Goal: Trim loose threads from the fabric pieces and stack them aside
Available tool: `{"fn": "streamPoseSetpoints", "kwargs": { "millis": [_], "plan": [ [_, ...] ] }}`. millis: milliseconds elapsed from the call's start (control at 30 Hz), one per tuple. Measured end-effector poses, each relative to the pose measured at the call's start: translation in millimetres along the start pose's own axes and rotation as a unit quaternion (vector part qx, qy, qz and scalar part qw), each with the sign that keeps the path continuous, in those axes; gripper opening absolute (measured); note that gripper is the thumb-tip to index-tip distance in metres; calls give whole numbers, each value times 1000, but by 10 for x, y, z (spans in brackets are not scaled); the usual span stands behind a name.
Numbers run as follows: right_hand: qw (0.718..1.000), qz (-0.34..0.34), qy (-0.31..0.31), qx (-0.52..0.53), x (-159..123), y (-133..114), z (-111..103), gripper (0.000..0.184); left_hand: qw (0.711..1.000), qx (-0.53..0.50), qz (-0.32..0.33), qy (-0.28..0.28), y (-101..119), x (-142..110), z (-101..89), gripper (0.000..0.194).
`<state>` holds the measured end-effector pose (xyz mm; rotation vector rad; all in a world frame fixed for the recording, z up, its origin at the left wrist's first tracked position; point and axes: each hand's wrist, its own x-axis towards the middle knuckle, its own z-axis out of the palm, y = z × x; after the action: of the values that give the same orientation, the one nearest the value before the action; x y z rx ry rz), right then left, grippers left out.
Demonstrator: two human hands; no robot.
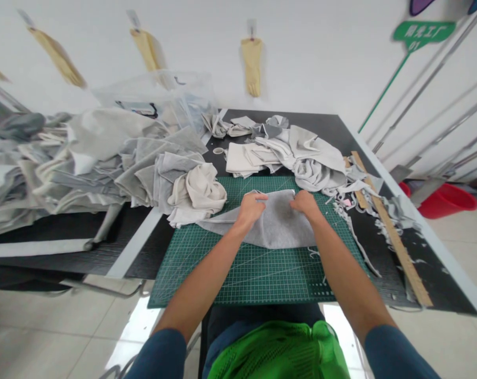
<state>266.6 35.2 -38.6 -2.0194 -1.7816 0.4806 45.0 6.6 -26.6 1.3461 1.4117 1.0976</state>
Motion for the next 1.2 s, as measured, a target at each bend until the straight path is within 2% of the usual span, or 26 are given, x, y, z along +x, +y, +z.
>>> {"fn": "streamPoseSetpoints", "kwargs": {
  "millis": [100,167,233,300,400,567,733,800,967,1100,1200],
  "plan": [
    [1000,9,-2,14,-54,-65,-59,12,1000,-13,6,-4,-37,-12,20,33],
    [999,-17,9,35,-153,-142,-80,14,999,-29,20,-9,-29,-22,15,23],
    [992,-79,27,97,-285,-247,-74,19,998,-48,43,-25,-17,-34,6,16],
    [967,-165,3,193,-425,-366,-44,20,996,-59,63,-37,-18,-54,-4,22],
    [944,-209,-36,253,-600,-517,16,24,995,-60,62,-41,-40,-97,-19,31],
    [922,-181,-64,335,-722,-608,98,22,992,-121,13,-30,-45,-176,-37,36],
    [904,-125,-40,407,-727,-597,150,16,996,-85,17,-2,-14,-200,-45,33],
    [910,-115,-14,398,-719,-575,154,14,998,-56,25,3,-11,-197,-53,29],
    [951,-123,53,280,-733,-550,111,11,999,-13,31,25,-6,-198,-67,30],
    [955,-170,60,238,-786,-606,89,9,1000,-5,25,2,-11,-209,-65,37],
    [955,-180,57,228,-807,-628,108,11,999,-27,13,-21,-18,-227,-55,40]
  ]
}}
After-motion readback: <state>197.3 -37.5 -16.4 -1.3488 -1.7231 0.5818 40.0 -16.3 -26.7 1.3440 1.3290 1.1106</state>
